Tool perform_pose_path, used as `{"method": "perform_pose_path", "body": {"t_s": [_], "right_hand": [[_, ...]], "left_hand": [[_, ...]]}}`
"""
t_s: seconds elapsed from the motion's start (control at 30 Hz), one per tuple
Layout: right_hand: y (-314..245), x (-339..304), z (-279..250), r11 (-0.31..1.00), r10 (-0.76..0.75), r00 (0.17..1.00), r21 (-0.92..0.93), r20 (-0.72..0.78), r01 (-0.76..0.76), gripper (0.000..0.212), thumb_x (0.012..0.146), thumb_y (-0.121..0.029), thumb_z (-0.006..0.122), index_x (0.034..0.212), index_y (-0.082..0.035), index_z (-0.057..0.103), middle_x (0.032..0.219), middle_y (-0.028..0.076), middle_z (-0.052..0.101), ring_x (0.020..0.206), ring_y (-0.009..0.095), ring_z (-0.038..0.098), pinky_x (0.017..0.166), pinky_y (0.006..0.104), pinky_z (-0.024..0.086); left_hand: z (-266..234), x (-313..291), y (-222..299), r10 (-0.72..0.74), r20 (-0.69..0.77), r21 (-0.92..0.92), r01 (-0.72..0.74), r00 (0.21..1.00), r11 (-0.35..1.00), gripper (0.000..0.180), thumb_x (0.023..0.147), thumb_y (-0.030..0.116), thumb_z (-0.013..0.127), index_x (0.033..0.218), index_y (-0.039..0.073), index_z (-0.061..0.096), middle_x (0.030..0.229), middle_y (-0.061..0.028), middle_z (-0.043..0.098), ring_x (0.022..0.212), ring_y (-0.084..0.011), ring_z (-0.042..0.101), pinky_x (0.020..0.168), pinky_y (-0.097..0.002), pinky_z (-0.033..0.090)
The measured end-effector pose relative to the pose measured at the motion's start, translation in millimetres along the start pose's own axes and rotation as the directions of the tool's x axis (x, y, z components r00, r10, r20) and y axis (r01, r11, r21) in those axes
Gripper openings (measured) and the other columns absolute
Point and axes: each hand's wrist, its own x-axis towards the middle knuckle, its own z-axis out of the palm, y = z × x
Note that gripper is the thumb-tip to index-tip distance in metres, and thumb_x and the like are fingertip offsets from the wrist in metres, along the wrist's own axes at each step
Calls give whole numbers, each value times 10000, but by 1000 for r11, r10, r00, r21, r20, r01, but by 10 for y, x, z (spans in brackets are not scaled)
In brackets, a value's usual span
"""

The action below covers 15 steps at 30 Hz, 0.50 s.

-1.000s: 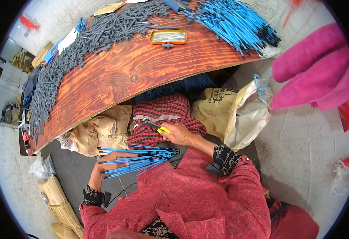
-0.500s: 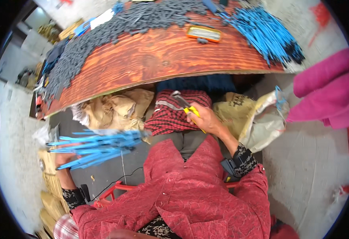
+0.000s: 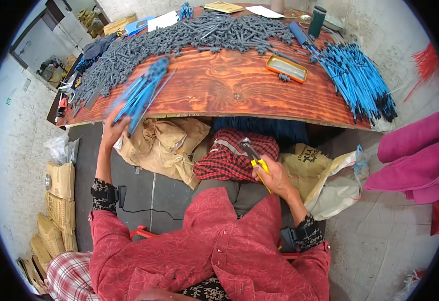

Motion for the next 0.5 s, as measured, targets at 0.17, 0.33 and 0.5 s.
{"method": "perform_pose_path", "body": {"t_s": [0.17,0.33,0.5], "right_hand": [[-222,53,-274,997,-69,992,30,-103,73,171,988,-120,540,1099,6,571,778,73,684,681,144,665,655,294,544],[-822,516,-660,915,-216,946,-388,-240,111,172,970,-120,540,1111,-30,576,780,109,703,670,196,705,635,329,542],[-933,1149,-906,581,-453,855,-811,-254,66,339,945,-366,643,1129,-90,573,851,146,706,795,352,691,664,474,513]], "left_hand": [[-114,31,11,-225,307,-182,289,925,940,544,913,107,676,1420,-6,515,1242,-108,646,1117,-156,599,918,-301,485],[-522,53,425,-399,306,-154,458,864,875,376,938,150,670,1261,-38,633,1059,-57,699,919,-142,644,807,-314,522],[-156,599,618,-43,-283,84,70,958,994,439,920,264,704,1245,-23,639,1123,-142,690,991,-247,653,869,-364,519]]}}
